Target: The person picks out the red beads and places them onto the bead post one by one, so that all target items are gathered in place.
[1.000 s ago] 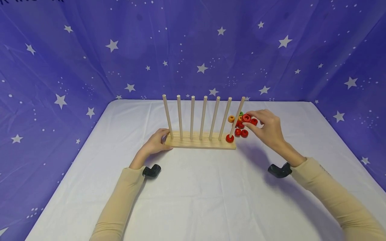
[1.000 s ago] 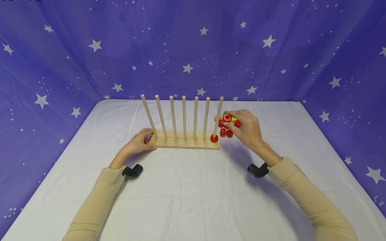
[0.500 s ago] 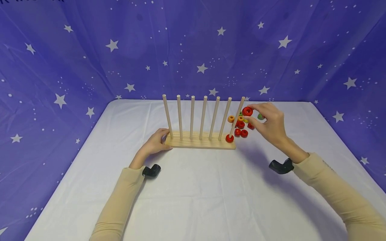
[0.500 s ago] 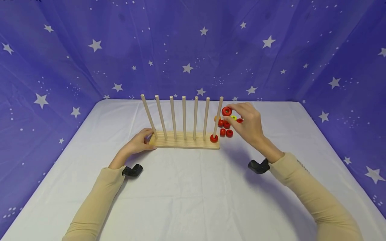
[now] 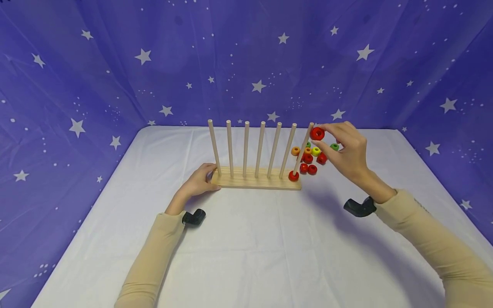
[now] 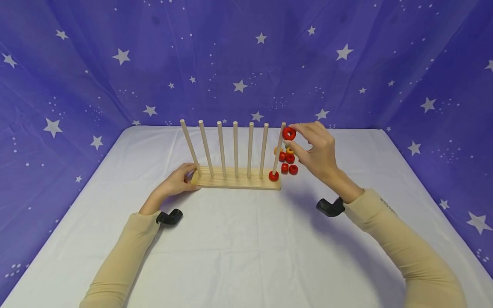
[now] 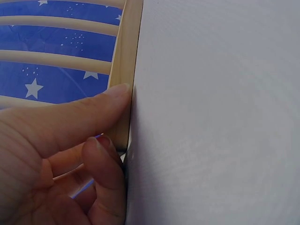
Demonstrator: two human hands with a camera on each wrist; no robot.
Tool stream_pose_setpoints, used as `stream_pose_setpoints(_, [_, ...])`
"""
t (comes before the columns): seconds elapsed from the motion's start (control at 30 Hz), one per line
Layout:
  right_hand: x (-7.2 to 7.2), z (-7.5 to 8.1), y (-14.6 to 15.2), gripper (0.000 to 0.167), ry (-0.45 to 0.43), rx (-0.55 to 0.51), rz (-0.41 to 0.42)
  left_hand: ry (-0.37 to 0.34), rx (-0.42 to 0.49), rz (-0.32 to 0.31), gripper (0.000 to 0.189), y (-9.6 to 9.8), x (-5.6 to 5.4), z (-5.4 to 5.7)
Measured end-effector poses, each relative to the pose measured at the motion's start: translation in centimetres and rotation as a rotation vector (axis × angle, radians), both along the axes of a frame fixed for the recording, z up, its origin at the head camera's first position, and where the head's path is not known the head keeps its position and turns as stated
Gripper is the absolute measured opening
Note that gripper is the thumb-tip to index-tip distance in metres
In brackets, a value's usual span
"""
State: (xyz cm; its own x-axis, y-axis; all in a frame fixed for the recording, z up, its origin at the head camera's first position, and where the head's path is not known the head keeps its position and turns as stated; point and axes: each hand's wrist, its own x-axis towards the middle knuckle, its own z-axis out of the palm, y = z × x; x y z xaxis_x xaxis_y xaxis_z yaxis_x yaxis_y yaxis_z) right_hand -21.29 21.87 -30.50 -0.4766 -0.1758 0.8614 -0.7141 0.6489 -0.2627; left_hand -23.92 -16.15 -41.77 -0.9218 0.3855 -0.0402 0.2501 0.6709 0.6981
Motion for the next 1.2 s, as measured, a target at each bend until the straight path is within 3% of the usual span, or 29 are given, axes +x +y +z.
stream_pose_setpoints(0.33, [-0.1,1.1,-0.6,0.039,0.02,-0.028,-0.002,-0.001,-0.011,0.006,0.076,0.0,-0.1,-0.1])
stream_pose_setpoints(0.87, [-0.6,1.5,-1.1,0.038,0.011,-0.02,-0.004,-0.008,-0.008,0.006,0.076,-0.1,-0.1,-0.1])
stream_pose_setpoints(1.2, [-1.0,1.5,-1.0,0.037,-0.058,0.024,-0.035,-0.009,-0.009,-0.002,0.077,-0.1,-0.2,-0.2])
